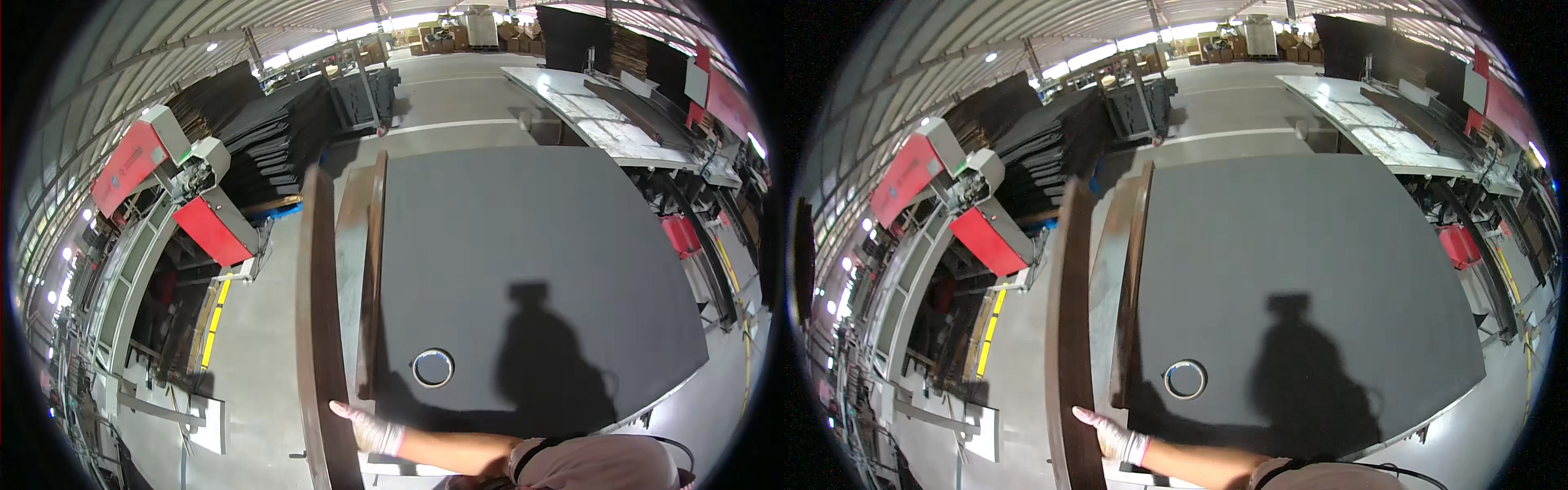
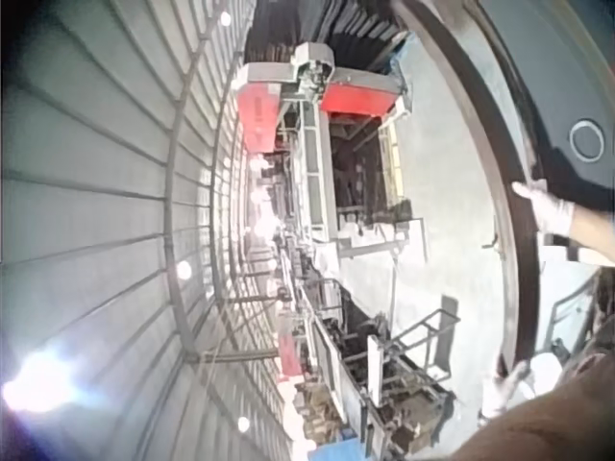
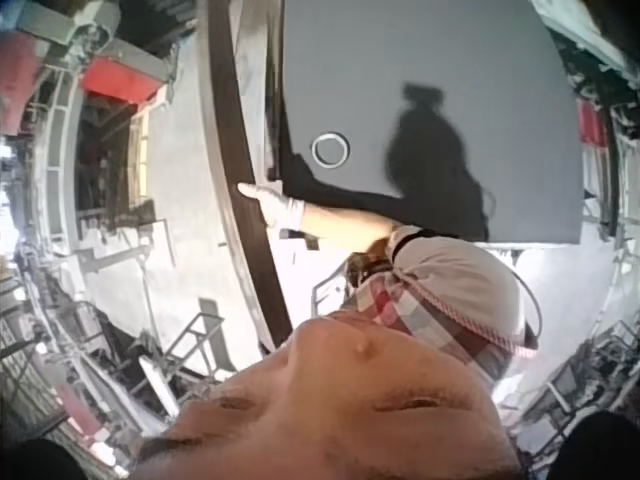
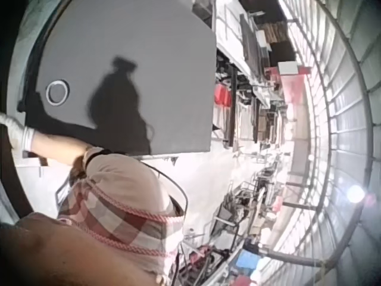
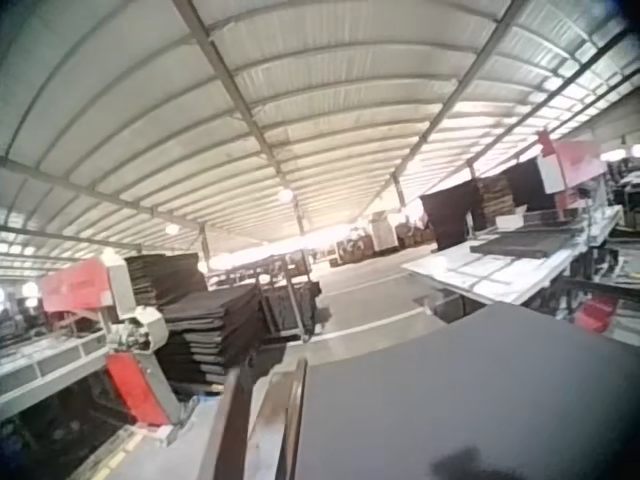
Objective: Applying foam insulation and metal framing to large metal sheets on a factory work table.
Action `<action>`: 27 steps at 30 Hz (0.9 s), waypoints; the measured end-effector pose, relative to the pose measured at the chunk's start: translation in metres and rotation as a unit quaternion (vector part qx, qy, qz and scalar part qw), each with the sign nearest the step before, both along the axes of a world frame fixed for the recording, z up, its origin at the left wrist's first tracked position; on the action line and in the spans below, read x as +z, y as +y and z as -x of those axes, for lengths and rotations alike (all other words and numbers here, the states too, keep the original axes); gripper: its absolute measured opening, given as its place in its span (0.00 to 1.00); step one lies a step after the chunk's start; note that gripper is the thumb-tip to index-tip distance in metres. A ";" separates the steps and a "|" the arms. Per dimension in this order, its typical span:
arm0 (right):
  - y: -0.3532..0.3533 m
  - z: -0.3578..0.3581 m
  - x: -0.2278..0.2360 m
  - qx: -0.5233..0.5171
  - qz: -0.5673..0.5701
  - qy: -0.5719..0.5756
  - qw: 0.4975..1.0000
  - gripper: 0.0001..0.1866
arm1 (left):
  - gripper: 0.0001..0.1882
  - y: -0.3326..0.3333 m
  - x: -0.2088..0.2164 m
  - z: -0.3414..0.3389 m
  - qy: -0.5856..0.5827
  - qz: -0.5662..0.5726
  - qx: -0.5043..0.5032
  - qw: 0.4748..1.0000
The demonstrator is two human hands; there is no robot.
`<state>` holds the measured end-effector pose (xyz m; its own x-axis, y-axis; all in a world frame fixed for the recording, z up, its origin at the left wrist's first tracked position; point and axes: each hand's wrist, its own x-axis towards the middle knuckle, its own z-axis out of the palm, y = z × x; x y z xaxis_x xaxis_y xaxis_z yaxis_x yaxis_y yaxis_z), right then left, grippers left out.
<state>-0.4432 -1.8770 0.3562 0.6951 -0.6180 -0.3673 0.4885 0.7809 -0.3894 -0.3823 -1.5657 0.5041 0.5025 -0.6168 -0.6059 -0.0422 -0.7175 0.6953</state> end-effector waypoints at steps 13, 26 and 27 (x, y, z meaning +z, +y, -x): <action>-0.121 0.380 0.191 -0.270 0.353 0.469 0.763 0.24 | 0.35 -0.381 -0.169 -0.016 -0.480 0.293 -0.224 0.796; 0.256 0.711 0.071 -0.433 0.158 0.715 0.526 0.37 | 0.41 -0.384 -0.159 -0.020 -0.369 -0.076 -0.410 0.831; 0.267 0.721 0.062 -0.442 0.135 0.735 0.496 0.38 | 0.42 -0.365 -0.189 -0.039 -0.376 -0.080 -0.424 0.820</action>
<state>-1.1638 -1.6098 0.4184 -0.7880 -0.6069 0.1034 -0.3731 0.3372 -0.8644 -0.3436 -1.9307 0.3147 0.2032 -0.8800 -0.4293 -0.9467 -0.2886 0.1434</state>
